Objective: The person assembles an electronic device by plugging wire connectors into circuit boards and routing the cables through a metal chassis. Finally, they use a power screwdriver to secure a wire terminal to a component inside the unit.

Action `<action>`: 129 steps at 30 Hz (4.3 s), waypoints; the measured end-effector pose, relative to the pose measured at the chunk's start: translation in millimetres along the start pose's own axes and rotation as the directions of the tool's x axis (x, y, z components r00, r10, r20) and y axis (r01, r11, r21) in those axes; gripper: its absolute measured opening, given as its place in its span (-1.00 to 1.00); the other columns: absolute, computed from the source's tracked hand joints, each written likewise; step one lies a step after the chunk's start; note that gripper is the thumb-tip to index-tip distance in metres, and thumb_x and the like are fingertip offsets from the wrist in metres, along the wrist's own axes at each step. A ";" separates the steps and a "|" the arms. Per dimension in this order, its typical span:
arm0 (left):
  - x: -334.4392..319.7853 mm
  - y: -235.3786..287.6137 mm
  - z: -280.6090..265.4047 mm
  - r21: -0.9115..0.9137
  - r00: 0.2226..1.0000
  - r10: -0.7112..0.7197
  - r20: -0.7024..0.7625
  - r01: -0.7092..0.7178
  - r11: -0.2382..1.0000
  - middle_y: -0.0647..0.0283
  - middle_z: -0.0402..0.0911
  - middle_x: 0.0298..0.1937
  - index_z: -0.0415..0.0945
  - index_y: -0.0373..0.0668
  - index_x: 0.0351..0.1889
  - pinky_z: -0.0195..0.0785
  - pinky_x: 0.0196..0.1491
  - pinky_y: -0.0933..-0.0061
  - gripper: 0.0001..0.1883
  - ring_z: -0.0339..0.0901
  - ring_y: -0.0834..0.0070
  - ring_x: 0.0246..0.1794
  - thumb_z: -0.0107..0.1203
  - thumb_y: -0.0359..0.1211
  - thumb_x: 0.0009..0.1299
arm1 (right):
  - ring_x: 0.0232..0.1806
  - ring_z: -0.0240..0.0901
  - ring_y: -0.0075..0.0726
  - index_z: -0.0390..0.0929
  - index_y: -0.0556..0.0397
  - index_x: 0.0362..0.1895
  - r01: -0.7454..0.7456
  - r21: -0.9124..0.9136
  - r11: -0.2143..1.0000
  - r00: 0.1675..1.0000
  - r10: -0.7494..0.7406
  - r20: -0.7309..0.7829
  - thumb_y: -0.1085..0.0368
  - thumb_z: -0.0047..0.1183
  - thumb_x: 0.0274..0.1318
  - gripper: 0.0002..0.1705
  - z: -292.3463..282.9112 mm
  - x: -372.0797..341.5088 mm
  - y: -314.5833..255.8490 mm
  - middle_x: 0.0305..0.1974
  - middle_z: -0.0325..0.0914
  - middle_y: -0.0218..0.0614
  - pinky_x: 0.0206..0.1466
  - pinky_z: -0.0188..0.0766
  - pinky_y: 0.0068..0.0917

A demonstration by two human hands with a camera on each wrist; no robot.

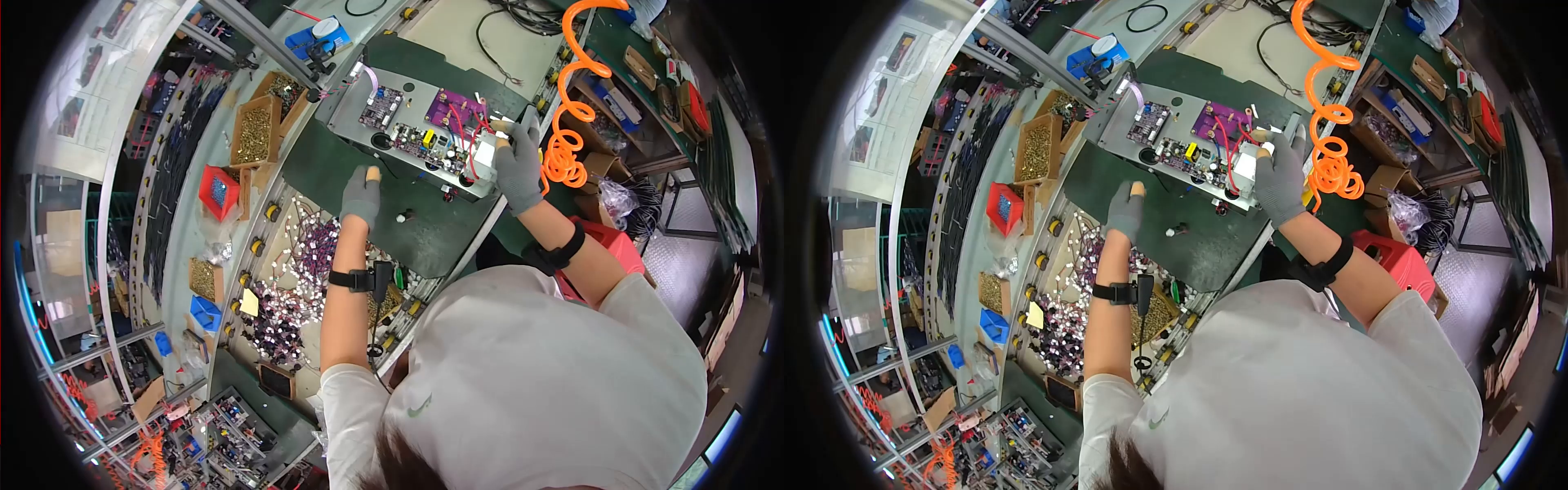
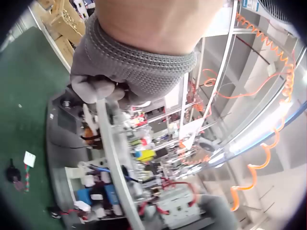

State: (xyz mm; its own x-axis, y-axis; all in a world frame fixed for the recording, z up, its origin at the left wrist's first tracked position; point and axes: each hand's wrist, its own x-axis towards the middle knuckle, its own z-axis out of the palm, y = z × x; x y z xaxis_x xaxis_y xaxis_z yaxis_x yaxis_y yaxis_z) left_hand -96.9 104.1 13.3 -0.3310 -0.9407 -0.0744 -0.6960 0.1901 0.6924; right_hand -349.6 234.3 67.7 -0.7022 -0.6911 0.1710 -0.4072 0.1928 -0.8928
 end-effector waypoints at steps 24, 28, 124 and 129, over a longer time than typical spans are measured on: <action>-124.9 -72.3 73.3 -0.285 0.589 -0.361 0.723 0.731 0.620 0.19 0.61 -0.28 0.54 -0.22 -0.22 0.48 -0.14 0.45 -0.80 0.58 0.37 -0.22 0.17 -0.33 0.26 | -0.44 0.32 -0.39 0.55 0.03 -0.16 0.034 0.015 0.999 0.999 -0.035 0.026 0.43 -0.07 0.00 -0.73 -4.2 4.6 -6.2 0.19 0.08 0.08 -0.24 0.34 -0.51; -115.4 -30.2 41.8 -0.740 0.771 -0.136 0.622 0.636 0.220 0.21 0.52 -0.11 0.39 -0.22 -0.01 0.49 -0.10 0.52 -0.72 0.54 0.41 -0.14 0.08 -0.38 0.35 | -0.41 0.35 -0.39 0.54 0.03 -0.16 0.055 0.003 0.999 0.998 -0.055 0.009 0.43 -0.07 0.00 -0.73 -4.6 2.0 -7.6 0.21 0.06 0.11 -0.23 0.35 -0.52; 12.0 -12.4 53.8 -0.651 0.893 -0.447 -0.054 0.308 0.694 0.20 0.56 -0.18 0.46 -0.26 -0.02 0.38 -0.20 0.60 -0.64 0.50 0.52 -0.27 0.07 -0.47 0.17 | -0.22 0.30 -0.08 0.54 -0.08 -0.14 0.149 -0.094 0.984 0.989 -0.146 0.038 0.30 0.04 0.04 -0.76 -9.3 2.1 -1.1 0.12 0.17 0.18 0.02 0.22 -0.31; -13.4 -3.4 95.7 -0.588 0.980 -0.157 0.125 0.201 0.783 0.20 0.53 -0.01 0.27 -0.22 0.24 0.27 0.10 0.49 -0.49 0.50 0.43 -0.05 0.03 -0.40 0.29 | -0.50 0.32 -0.30 0.54 -0.02 -0.13 0.122 -0.072 0.990 0.991 -0.117 0.063 0.32 0.00 0.02 -0.73 -8.0 5.4 0.4 0.23 0.06 0.24 -0.09 0.32 -0.40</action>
State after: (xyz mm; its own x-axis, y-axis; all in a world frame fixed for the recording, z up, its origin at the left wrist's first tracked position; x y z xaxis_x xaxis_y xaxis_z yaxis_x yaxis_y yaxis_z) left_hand -151.1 143.0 -56.7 -0.2944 -0.9162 -0.2718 -0.2368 -0.2056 0.9496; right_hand -358.3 236.3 71.6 -0.6113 -0.7515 0.2481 -0.5308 0.1568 -0.8329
